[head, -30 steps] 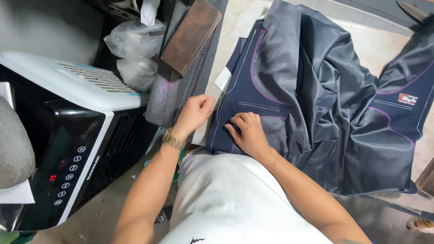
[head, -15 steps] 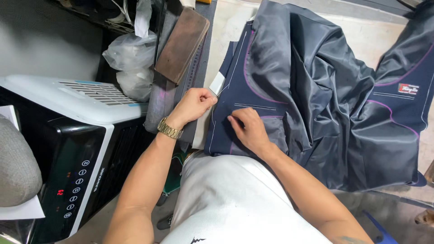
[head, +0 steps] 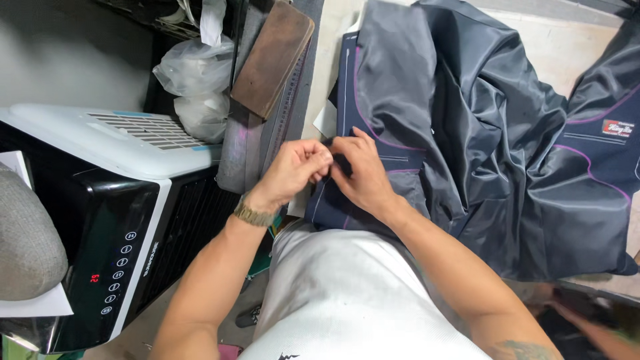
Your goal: The person irons a dark blue fabric piece on a workbench using a steam iron and wooden blocks, then uses a needle and thread to perform hand-sewing on the garment's lining and seams.
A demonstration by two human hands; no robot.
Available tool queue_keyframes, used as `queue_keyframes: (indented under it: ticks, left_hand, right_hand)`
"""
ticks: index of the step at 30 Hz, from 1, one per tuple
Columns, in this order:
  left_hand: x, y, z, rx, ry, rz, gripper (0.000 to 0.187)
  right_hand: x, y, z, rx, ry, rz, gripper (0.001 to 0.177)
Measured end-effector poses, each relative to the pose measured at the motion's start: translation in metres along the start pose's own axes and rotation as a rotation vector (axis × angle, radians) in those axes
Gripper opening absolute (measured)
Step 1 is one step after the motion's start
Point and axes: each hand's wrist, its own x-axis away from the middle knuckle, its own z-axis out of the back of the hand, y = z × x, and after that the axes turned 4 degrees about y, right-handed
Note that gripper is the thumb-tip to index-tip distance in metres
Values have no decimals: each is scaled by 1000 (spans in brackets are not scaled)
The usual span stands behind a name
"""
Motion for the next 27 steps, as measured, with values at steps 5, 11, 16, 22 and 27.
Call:
queue_keyframes:
  ticks: [5, 11, 16, 22, 27]
  left_hand:
    - [41, 63, -35, 187, -59, -88, 27]
    - [62, 60, -39, 13, 43, -104, 21]
    - [34, 3, -10, -149, 142, -83, 17]
    - [33, 3, 6, -182, 183, 28, 15]
    - [39, 13, 17, -170, 202, 134, 19]
  right_hand:
    - [-35, -65, 75, -162, -1, -32, 29]
    - [-28, -76, 98, -200, -88, -203, 26]
    - [3, -54, 53, -291, -67, -398, 20]
    - [4, -51, 32, -326, -32, -419, 18]
    - [1, -52, 25, -320, -76, -385, 20]
